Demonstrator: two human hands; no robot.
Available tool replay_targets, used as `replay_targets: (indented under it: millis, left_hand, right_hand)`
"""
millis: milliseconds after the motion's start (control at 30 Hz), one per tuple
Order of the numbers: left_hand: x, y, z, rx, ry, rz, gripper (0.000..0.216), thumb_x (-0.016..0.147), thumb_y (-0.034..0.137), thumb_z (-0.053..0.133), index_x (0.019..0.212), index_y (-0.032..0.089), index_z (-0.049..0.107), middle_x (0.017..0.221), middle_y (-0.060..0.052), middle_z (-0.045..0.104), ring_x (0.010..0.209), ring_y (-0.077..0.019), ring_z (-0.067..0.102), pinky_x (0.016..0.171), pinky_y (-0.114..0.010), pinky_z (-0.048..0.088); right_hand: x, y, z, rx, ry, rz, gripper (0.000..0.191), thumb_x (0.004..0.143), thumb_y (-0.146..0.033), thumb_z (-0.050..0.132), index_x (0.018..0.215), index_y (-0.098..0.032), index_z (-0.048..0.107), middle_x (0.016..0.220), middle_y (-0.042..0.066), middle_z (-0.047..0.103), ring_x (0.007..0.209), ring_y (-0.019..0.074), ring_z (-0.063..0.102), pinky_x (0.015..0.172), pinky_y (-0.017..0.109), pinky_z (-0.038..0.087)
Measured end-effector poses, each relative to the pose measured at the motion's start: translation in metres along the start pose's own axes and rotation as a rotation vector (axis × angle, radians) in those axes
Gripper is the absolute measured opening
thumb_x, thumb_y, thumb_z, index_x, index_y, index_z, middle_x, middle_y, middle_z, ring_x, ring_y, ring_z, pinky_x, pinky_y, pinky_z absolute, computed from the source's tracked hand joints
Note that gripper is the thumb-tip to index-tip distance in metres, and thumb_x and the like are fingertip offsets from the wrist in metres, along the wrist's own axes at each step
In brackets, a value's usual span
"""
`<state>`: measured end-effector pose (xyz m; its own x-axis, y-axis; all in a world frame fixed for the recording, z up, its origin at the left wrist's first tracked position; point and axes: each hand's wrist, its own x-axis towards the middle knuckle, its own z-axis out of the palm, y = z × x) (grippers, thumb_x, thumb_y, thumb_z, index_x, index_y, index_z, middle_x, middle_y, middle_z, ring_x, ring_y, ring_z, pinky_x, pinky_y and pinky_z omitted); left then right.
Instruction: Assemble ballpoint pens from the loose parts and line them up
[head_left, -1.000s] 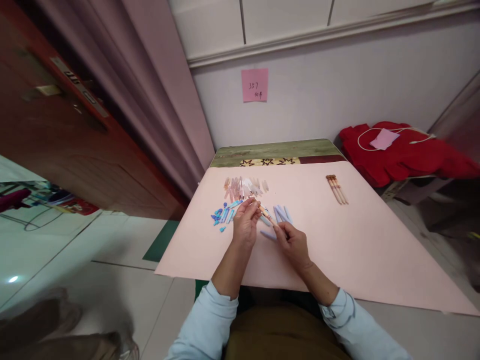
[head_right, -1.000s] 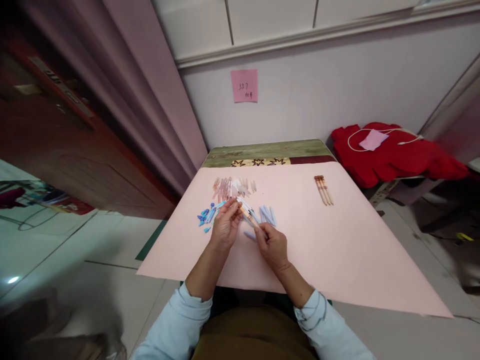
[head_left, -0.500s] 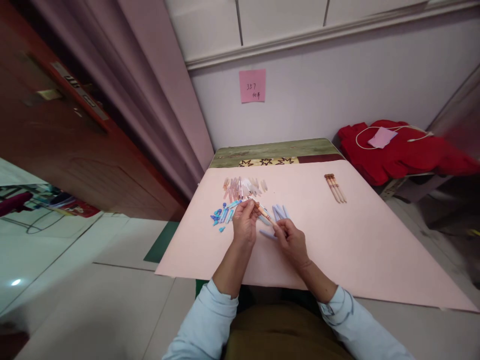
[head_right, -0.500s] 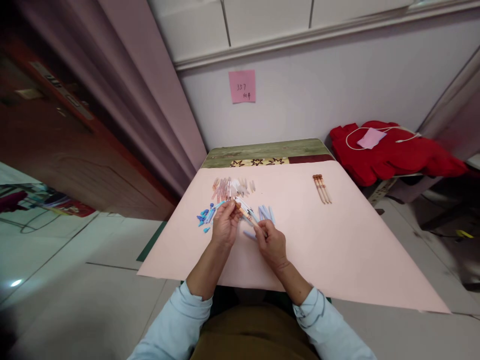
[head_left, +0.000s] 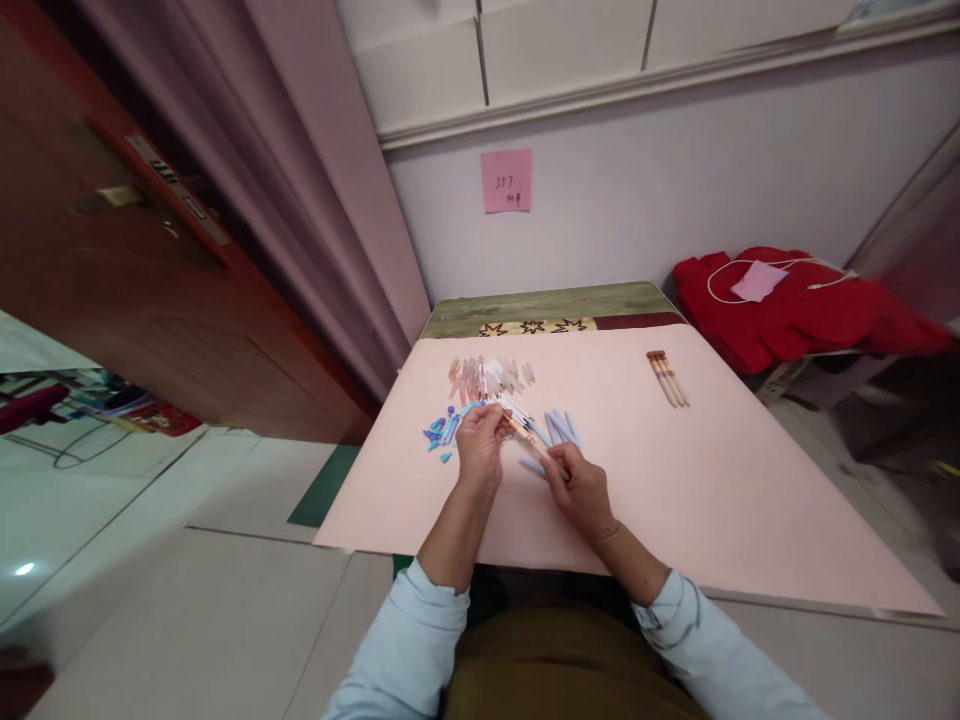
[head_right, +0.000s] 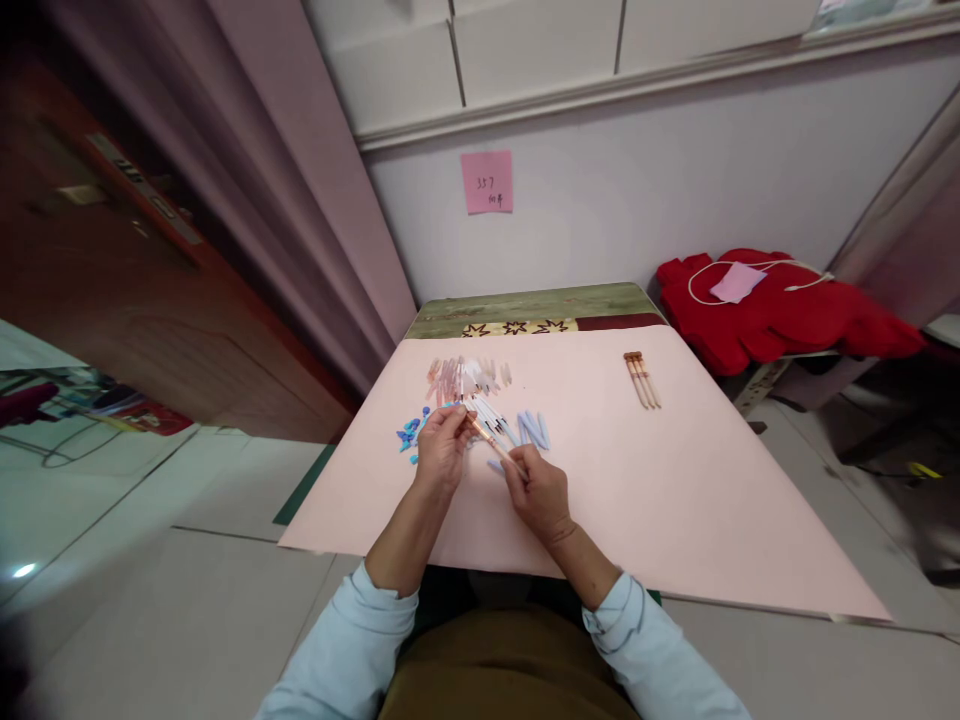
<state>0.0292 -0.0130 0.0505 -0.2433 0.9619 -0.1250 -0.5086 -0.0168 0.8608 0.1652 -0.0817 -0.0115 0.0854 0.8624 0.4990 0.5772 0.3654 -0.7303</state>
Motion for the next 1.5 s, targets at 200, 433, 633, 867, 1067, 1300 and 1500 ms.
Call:
replay_targets:
  millis: [200,433,633,867,1067,1300,1500]
  left_hand:
    - [-0.003,0.005,0.003,0.040,-0.112,0.048,0.027,0.063,0.030,0.080,0.075,0.015,0.060,0.067,-0.002,0.067,0.061,-0.0112,0.061,0.064,-0.026,0.049]
    - [-0.010,-0.001,0.014,0.116,-0.116,0.194,0.023,0.071,0.031,0.075,0.082,0.017,0.060,0.072,-0.002,0.067,0.065,-0.0113,0.061,0.066,-0.024,0.047]
    - [-0.015,-0.007,0.016,0.194,-0.205,0.268,0.025,0.079,0.036,0.069,0.095,0.020,0.058,0.078,-0.003,0.068,0.063,-0.0123,0.061,0.065,-0.025,0.048]
    - [-0.021,-0.004,0.019,0.187,-0.250,0.225,0.047,0.069,0.026,0.077,0.109,0.022,0.054,0.077,-0.001,0.065,0.065,-0.0129,0.062,0.067,-0.025,0.048]
    - [-0.020,-0.005,0.021,0.178,-0.269,0.202,0.045,0.070,0.026,0.076,0.110,0.022,0.055,0.079,-0.001,0.063,0.065,-0.0133,0.063,0.065,-0.026,0.048]
    - [-0.016,-0.009,0.023,0.152,-0.320,0.163,0.040,0.071,0.025,0.074,0.104,0.022,0.053,0.073,0.001,0.062,0.061,-0.0134,0.063,0.060,-0.025,0.050]
    - [-0.022,-0.008,0.030,0.170,-0.327,0.181,0.037,0.073,0.026,0.072,0.105,0.022,0.053,0.074,0.001,0.061,0.062,-0.0130,0.064,0.060,-0.025,0.051]
  right_hand:
    - [-0.002,0.002,0.001,0.023,0.014,0.016,0.015,0.092,-0.034,0.050,0.090,-0.020,0.055,0.061,-0.004,0.056,0.050,0.0100,0.051,0.052,0.020,0.037]
    - [-0.002,-0.002,-0.001,0.100,-0.022,0.017,0.014,0.093,-0.034,0.048,0.090,-0.021,0.052,0.059,-0.004,0.057,0.050,0.0109,0.052,0.054,0.021,0.040]
    - [0.001,-0.004,-0.002,0.176,-0.045,0.041,0.016,0.093,-0.035,0.047,0.091,-0.021,0.053,0.059,-0.003,0.058,0.053,0.0113,0.055,0.055,0.021,0.042]
    - [0.003,-0.006,-0.003,0.226,-0.040,0.055,0.015,0.093,-0.034,0.047,0.092,-0.020,0.053,0.060,-0.002,0.061,0.053,0.0112,0.057,0.053,0.020,0.042]
    - [0.003,-0.008,-0.004,0.239,-0.041,0.046,0.014,0.092,-0.034,0.047,0.092,-0.021,0.053,0.059,-0.003,0.062,0.052,0.0109,0.057,0.050,0.019,0.041]
    - [0.000,-0.005,-0.002,0.194,-0.040,0.046,0.011,0.093,-0.032,0.047,0.092,-0.021,0.050,0.061,-0.003,0.061,0.054,0.0120,0.057,0.055,0.021,0.042]
    - [-0.001,-0.005,-0.001,0.160,-0.030,0.039,0.011,0.094,-0.032,0.045,0.092,-0.022,0.048,0.063,-0.002,0.061,0.055,0.0132,0.058,0.057,0.022,0.042]
